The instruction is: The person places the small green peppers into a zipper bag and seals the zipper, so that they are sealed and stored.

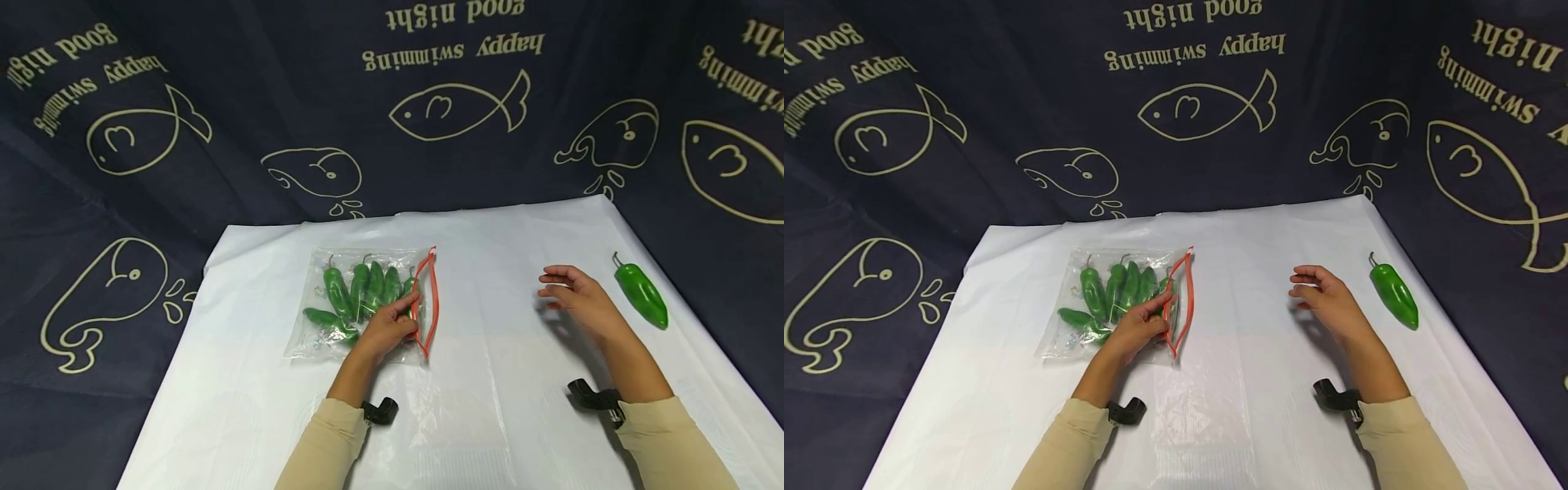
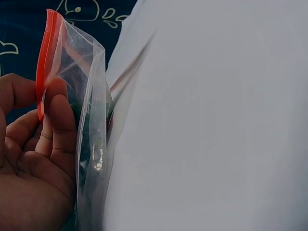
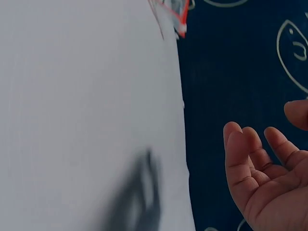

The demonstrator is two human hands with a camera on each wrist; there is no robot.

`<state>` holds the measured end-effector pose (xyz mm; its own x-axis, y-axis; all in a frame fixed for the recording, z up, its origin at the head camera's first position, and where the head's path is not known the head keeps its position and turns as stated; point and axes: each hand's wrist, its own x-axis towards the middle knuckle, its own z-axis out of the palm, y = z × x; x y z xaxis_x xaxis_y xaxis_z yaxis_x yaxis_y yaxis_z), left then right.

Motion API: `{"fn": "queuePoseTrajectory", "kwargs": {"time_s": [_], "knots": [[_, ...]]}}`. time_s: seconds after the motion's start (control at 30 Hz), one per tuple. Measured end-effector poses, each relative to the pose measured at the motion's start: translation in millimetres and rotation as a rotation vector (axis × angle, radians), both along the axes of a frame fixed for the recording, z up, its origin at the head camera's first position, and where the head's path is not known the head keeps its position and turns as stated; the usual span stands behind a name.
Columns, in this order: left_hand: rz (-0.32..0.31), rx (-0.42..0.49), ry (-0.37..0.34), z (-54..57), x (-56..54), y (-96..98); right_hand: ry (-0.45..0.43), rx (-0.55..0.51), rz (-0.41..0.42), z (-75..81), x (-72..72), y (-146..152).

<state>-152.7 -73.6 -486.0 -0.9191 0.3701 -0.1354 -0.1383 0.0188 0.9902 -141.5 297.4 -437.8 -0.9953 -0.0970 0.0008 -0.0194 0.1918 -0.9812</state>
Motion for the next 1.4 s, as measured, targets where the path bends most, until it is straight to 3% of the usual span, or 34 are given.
{"fn": "queuePoseTrajectory", "kwargs": {"time_s": [0.3, 0.5, 0.7, 0.97, 1.2, 1.4], "knots": [[-0.004, 0.003, 0.016, -0.7, -0.4, -0.9, 0.018, -0.122, -0.006, 1.7, 5.5, 29.0], [-0.009, 0.005, 0.010, -2.4, -1.3, -0.2, 0.025, -0.118, -0.005, 2.3, 5.5, 45.5], [-0.008, 0.002, 0.006, -2.8, -1.2, 0.4, 0.025, 0.032, 0.004, 2.8, 2.3, 64.5], [-0.011, 0.009, 0.007, -2.1, -0.7, -0.1, 0.017, 0.353, 0.003, 10.1, -0.6, 85.6], [-0.008, 0.000, -0.004, -3.3, -0.7, -0.1, -0.040, 0.498, 0.000, 15.8, -4.3, 101.7], [-0.008, 0.005, 0.000, -2.7, -0.9, -0.2, -0.053, 0.589, -0.051, 18.1, -5.9, 113.2]]}}
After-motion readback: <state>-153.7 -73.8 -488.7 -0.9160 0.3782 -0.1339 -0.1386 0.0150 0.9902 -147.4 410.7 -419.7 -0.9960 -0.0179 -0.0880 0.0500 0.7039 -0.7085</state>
